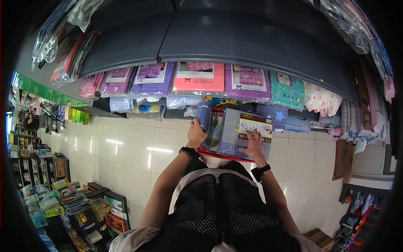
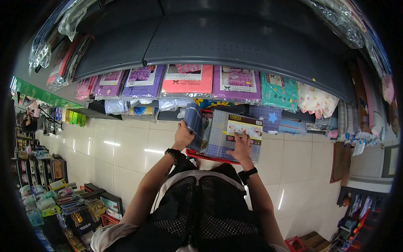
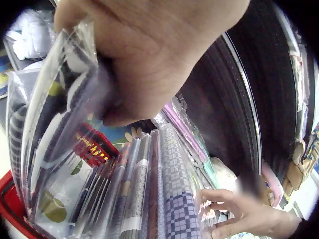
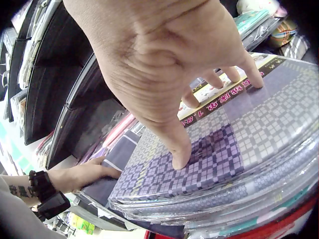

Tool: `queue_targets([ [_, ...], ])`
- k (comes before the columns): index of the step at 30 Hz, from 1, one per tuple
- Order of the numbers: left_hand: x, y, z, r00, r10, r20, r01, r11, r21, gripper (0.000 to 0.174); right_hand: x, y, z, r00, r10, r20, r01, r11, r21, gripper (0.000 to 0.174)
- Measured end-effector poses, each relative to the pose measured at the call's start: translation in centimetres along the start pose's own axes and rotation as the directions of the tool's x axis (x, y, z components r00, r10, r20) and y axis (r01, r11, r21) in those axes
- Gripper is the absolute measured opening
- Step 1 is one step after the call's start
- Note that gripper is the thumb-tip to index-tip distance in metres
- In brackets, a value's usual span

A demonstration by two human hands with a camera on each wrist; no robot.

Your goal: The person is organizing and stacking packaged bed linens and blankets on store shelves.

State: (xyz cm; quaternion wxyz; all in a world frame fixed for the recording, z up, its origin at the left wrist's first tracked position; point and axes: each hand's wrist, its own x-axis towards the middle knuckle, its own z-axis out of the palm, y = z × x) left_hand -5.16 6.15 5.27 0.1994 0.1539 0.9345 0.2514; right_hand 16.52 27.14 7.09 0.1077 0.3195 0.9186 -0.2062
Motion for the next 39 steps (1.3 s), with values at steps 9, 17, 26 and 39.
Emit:
queue_targets([
  [9, -0.29, 0.23, -0.24, 1.000, -0.002, 0.003, 0.002, 1.000, 0.002, 0.057, -0.01, 0.10, -0.09, 0.999, 0.012, 0.040, -0.013, 1.000, 0.021, 0.106],
  [17, -0.02, -0.23, 0.22, 1.000, 0.001, -0.015, -0.001, 1.000, -0.008, 0.060, -0.08, -0.17, -0.40, 0.999, 0.020, 0.042, -0.020, 1.000, 0.017, 0.105],
  [26, -0.20, 0.19, -0.33, 1.000, -0.020, 0.007, 0.020, 1.000, -0.007, 0.062, -0.08, -0.03, -0.19, 0.999, 0.022, 0.038, -0.023, 0.999, 0.029, 0.107],
  [39, -0.22, -0.04, -0.08, 1.000, -0.007, -0.012, 0.007, 1.000, -0.006, 0.061, 0.00, 0.22, 0.01, 0.999, 0.015, 0.047, -0.016, 1.000, 0.023, 0.105],
])
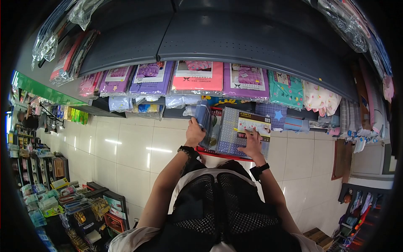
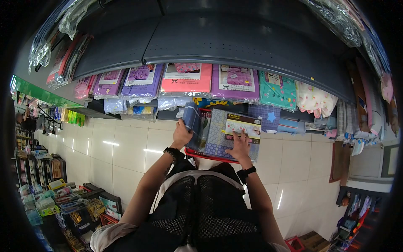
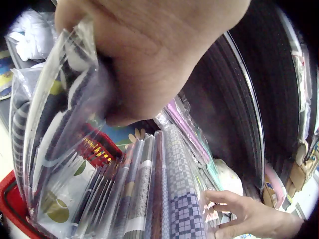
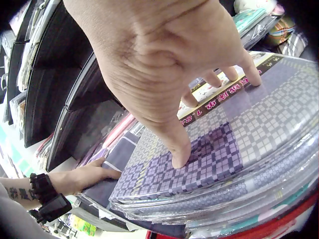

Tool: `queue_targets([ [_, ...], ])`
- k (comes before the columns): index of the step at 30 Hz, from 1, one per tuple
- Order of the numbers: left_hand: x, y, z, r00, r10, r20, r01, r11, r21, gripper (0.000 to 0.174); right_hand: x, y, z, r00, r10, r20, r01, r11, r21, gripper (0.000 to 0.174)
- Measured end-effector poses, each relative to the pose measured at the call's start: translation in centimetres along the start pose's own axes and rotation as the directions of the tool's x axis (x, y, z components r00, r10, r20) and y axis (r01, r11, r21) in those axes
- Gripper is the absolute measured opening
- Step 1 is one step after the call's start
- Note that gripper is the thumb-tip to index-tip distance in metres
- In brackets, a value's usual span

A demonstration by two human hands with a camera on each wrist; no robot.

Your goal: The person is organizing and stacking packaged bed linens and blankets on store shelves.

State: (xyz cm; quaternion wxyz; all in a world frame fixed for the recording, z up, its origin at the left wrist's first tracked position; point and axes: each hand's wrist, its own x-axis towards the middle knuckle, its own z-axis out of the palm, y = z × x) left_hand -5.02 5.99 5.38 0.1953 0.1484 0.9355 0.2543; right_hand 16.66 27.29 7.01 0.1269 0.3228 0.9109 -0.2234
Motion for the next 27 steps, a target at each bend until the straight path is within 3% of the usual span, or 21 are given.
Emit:
queue_targets([
  [7, 0.7, -0.7, 0.6, 1.000, 0.020, -0.001, -0.020, 1.000, 0.000, 0.066, 0.3, 0.9, 0.1, 0.999, -0.036, 0.009, 0.035, 0.999, 0.033, 0.105],
  [9, 1.2, -0.9, 0.3, 0.998, 0.010, 0.058, -0.014, 0.997, 0.073, 0.072, 0.8, 2.8, 0.6, 0.998, -0.065, 0.008, 0.065, 0.996, 0.058, 0.104],
  [11, 1.6, -1.0, 0.2, 0.997, 0.015, 0.076, -0.020, 0.998, 0.066, 0.075, 1.5, 6.1, 1.3, 0.972, -0.124, -0.199, 0.158, 0.974, 0.164, 0.101],
  [12, 1.8, -1.0, 0.3, 0.996, 0.021, 0.092, -0.027, 0.998, 0.059, 0.078, 1.5, 7.6, 1.1, 0.972, -0.122, -0.202, 0.156, 0.974, 0.164, 0.101],
  [15, 1.4, 0.4, -0.7, 0.996, -0.002, 0.089, -0.009, 0.992, 0.122, 0.085, 0.5, 10.5, -0.2, 0.963, 0.006, -0.270, 0.026, 0.993, 0.115, 0.103],
  [16, 1.1, 0.9, -0.9, 0.996, 0.002, 0.091, -0.013, 0.992, 0.122, 0.085, -0.3, 11.2, -0.6, 0.959, 0.142, -0.247, -0.104, 0.982, 0.160, 0.105],
  [17, 0.7, 1.3, -1.0, 0.998, 0.058, 0.003, -0.058, 0.982, 0.178, 0.088, -0.9, 11.7, -1.1, 0.936, 0.275, -0.218, -0.233, 0.952, 0.201, 0.107],
  [19, -0.2, 2.5, -1.3, 0.990, 0.121, -0.078, -0.100, 0.966, 0.237, 0.091, -1.8, 13.3, -0.4, 0.937, 0.255, -0.238, -0.198, 0.950, 0.240, 0.110],
  [21, -1.0, 3.9, -1.2, 0.888, 0.398, -0.230, -0.278, 0.863, 0.422, 0.087, -2.2, 14.1, 0.7, 0.937, 0.236, -0.257, -0.162, 0.947, 0.279, 0.113],
  [22, -1.0, 4.1, -0.5, 0.888, 0.400, -0.228, -0.280, 0.862, 0.423, 0.087, -2.4, 14.2, 1.3, 0.936, 0.265, -0.232, -0.183, 0.929, 0.322, 0.114],
  [24, -1.1, 4.4, 1.3, 0.753, 0.617, -0.229, -0.519, 0.770, 0.371, 0.081, -2.4, 14.4, 2.3, 0.933, 0.295, -0.206, -0.207, 0.907, 0.366, 0.115],
  [25, -1.5, 4.8, 2.0, 0.752, 0.619, -0.228, -0.520, 0.769, 0.372, 0.081, -2.0, 14.5, 3.1, 0.935, 0.300, -0.188, -0.202, 0.889, 0.412, 0.116],
  [27, -2.4, 5.6, 3.6, 0.842, 0.539, 0.033, -0.532, 0.817, 0.220, 0.083, -1.6, 15.2, 4.1, 0.937, 0.304, -0.171, -0.198, 0.867, 0.458, 0.118],
])
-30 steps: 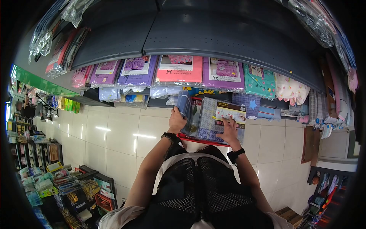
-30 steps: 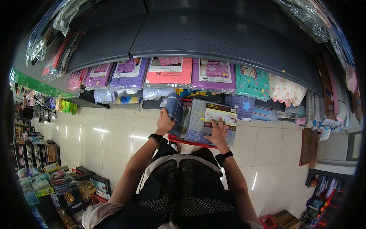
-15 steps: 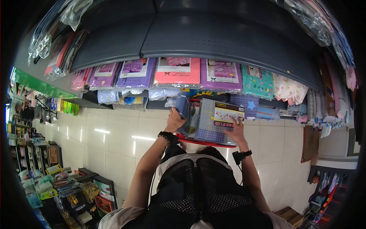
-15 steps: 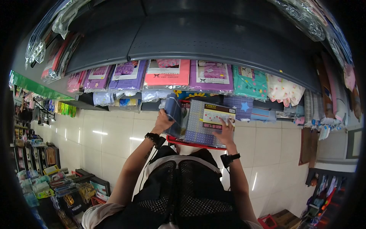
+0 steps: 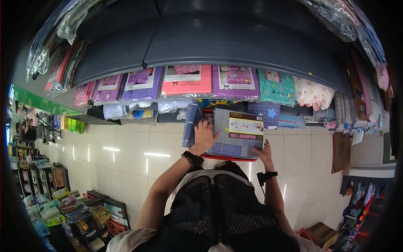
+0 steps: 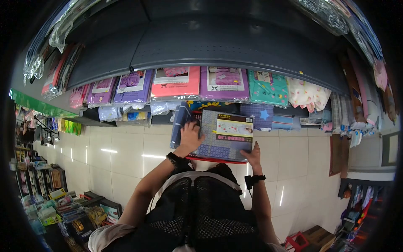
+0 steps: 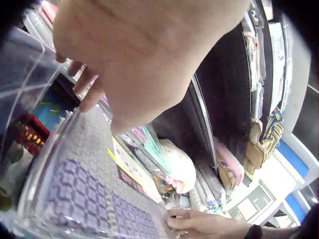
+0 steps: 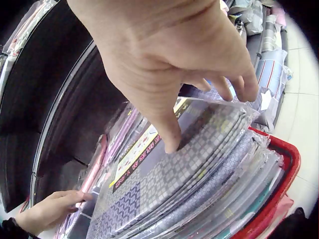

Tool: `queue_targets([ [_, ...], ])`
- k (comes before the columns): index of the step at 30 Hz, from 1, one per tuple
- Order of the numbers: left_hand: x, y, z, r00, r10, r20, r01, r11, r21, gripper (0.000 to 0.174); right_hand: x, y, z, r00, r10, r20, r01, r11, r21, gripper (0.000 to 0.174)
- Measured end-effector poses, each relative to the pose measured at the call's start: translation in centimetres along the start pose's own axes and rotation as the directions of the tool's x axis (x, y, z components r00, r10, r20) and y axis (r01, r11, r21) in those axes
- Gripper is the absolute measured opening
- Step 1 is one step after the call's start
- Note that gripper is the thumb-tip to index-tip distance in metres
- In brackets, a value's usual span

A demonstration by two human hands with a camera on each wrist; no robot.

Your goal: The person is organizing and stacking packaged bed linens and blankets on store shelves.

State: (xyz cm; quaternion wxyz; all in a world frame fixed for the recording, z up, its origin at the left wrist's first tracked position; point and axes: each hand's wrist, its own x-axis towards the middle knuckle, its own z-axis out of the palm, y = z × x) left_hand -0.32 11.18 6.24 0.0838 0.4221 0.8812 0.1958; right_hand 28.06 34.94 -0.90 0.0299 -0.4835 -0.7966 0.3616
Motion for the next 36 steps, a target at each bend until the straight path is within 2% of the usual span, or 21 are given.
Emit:
queue_targets([
  [1, 0.0, 1.1, -0.2, 1.000, 0.003, 0.001, -0.003, 1.000, 0.001, 0.083, -0.1, 0.0, 0.3, 1.000, -0.020, 0.009, 0.019, 0.991, 0.134, 0.113],
  [2, -0.1, 2.3, -0.9, 0.976, -0.112, 0.185, 0.123, 0.991, -0.052, 0.086, -0.2, -0.1, 0.6, 0.999, -0.041, 0.014, 0.035, 0.963, 0.266, 0.108],
  [3, -0.3, 3.1, -1.4, 0.906, -0.210, 0.369, 0.255, 0.964, -0.079, 0.090, -0.3, -0.1, 0.7, 0.999, -0.037, 0.012, 0.032, 0.963, 0.268, 0.108],
  [5, -0.7, 3.2, -0.8, 0.914, -0.190, 0.358, 0.243, 0.964, -0.109, 0.092, -0.4, -0.7, 0.7, 0.997, -0.070, 0.038, 0.055, 0.955, 0.293, 0.094],
  [9, -1.1, 2.9, -0.2, 0.931, -0.186, 0.313, 0.257, 0.944, -0.205, 0.097, -0.9, -1.8, 0.1, 0.996, -0.070, 0.054, 0.051, 0.955, 0.294, 0.092],
  [10, -1.1, 2.5, 0.1, 0.931, -0.186, 0.314, 0.258, 0.944, -0.204, 0.097, -0.7, -1.3, 0.5, 0.997, -0.074, 0.035, 0.063, 0.964, 0.258, 0.084],
  [11, -1.0, 2.2, 0.4, 0.928, -0.171, 0.332, 0.244, 0.950, -0.192, 0.097, -0.5, -0.8, 0.8, 0.997, -0.079, 0.016, 0.074, 0.972, 0.222, 0.076],
  [15, -0.9, 1.2, 0.7, 0.883, -0.160, 0.441, 0.268, 0.944, -0.193, 0.098, -0.9, -1.3, 0.3, 0.999, -0.053, 0.002, 0.051, 0.972, 0.231, 0.069],
  [20, -1.6, 0.7, 1.7, 0.899, -0.136, 0.417, 0.236, 0.951, -0.198, 0.100, -1.1, -1.5, 0.1, 0.995, -0.097, -0.005, 0.095, 0.962, 0.257, 0.056],
  [22, -1.7, 1.0, 1.3, 0.903, -0.121, 0.412, 0.212, 0.960, -0.183, 0.101, -0.8, -1.0, 0.0, 0.988, -0.156, 0.009, 0.147, 0.950, 0.275, 0.061],
  [24, -1.9, 1.1, 0.9, 0.906, -0.059, 0.419, 0.085, 0.995, -0.044, 0.101, -0.8, -0.3, -0.1, 0.977, -0.214, 0.023, 0.198, 0.936, 0.292, 0.066],
  [25, -2.0, 1.4, 0.1, 0.907, -0.056, 0.418, 0.083, 0.995, -0.046, 0.101, -1.6, -1.4, -1.2, 0.984, -0.176, 0.020, 0.159, 0.930, 0.331, 0.054],
  [26, -2.2, 2.0, -1.1, 0.937, -0.038, 0.346, 0.088, 0.988, -0.129, 0.098, -2.3, -2.2, -1.9, 0.991, -0.136, 0.018, 0.120, 0.921, 0.371, 0.043],
  [28, -2.6, 2.6, -3.1, 0.961, -0.020, 0.277, 0.082, 0.973, -0.215, 0.096, -3.4, -3.1, -2.8, 0.991, -0.105, 0.077, 0.060, 0.895, 0.443, 0.049],
  [30, -2.2, 2.9, -4.6, 0.992, 0.043, 0.117, 0.037, 0.798, -0.602, 0.094, -4.7, -3.9, -3.4, 0.988, -0.076, 0.131, -0.001, 0.862, 0.506, 0.056],
  [31, -2.3, 3.5, -6.0, 0.998, 0.070, 0.007, -0.048, 0.751, -0.659, 0.086, -5.9, -5.5, -3.8, 0.996, 0.060, 0.059, -0.083, 0.781, 0.619, 0.059],
  [32, -2.4, 3.7, -7.4, 0.997, 0.078, 0.008, -0.053, 0.746, -0.664, 0.086, -6.6, -6.4, -4.0, 0.979, 0.202, 0.003, -0.141, 0.674, 0.726, 0.064],
  [33, -2.6, 3.8, -8.9, 0.995, 0.099, 0.018, -0.054, 0.676, -0.735, 0.083, -7.0, -6.8, -4.0, 0.979, 0.202, 0.022, -0.145, 0.615, 0.775, 0.077],
  [34, -2.8, 4.0, -10.5, 0.992, 0.122, 0.028, -0.051, 0.600, -0.798, 0.080, -7.6, -8.0, -4.5, 0.977, 0.211, 0.012, -0.143, 0.616, 0.774, 0.077],
  [35, -3.4, 4.3, -12.3, 0.994, 0.106, -0.005, -0.070, 0.621, -0.780, 0.070, -8.5, -9.6, -5.6, 0.984, 0.164, 0.072, -0.127, 0.351, 0.928, 0.081],
  [36, -3.7, 4.1, -13.1, 0.993, 0.117, 0.004, -0.069, 0.614, -0.786, 0.070, -9.3, -10.7, -6.0, 0.989, 0.102, 0.112, -0.118, 0.052, 0.992, 0.084],
])
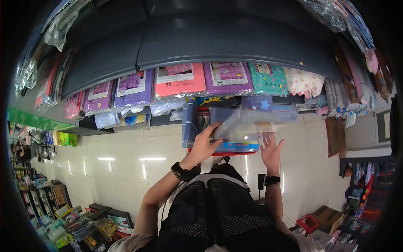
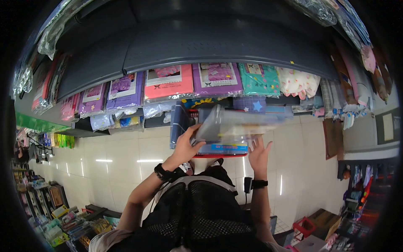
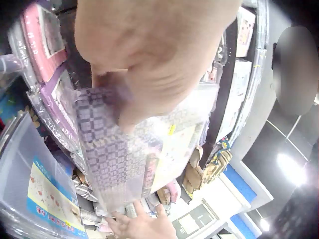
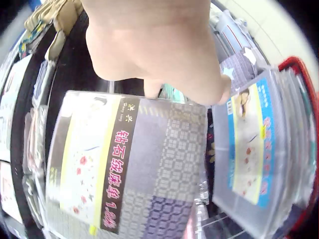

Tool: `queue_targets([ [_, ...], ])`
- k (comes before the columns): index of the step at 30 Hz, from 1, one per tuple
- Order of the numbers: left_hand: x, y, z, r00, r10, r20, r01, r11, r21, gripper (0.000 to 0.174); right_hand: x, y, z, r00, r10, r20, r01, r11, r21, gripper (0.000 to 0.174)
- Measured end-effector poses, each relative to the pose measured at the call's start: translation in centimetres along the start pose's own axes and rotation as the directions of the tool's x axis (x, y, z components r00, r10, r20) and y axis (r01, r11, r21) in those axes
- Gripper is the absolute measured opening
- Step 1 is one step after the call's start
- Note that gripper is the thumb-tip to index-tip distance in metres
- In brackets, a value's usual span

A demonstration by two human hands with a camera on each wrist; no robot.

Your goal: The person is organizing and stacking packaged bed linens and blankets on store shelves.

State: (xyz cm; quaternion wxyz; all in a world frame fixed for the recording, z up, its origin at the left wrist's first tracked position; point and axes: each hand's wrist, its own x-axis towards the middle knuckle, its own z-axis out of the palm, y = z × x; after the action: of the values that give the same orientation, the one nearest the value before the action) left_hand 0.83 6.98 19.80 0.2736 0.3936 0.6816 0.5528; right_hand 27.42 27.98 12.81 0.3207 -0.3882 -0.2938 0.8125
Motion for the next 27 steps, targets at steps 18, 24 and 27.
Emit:
queue_targets([
  [18, -6.9, 0.3, -9.9, 0.967, -0.184, 0.175, 0.251, 0.801, -0.543, 0.046, -8.7, 2.9, 5.6, 0.942, -0.122, 0.312, 0.150, 0.986, -0.069, 0.027],
  [24, -12.4, -4.1, -11.2, 0.962, -0.161, 0.221, 0.251, 0.199, -0.947, 0.068, -13.4, 6.3, 9.2, 0.881, 0.058, 0.469, 0.151, 0.905, -0.397, 0.072],
  [27, -15.8, -4.8, -11.2, 0.964, -0.178, 0.197, 0.220, 0.123, -0.968, 0.066, -14.9, 8.5, 10.7, 0.623, 0.423, 0.658, -0.037, 0.856, -0.515, 0.076],
])
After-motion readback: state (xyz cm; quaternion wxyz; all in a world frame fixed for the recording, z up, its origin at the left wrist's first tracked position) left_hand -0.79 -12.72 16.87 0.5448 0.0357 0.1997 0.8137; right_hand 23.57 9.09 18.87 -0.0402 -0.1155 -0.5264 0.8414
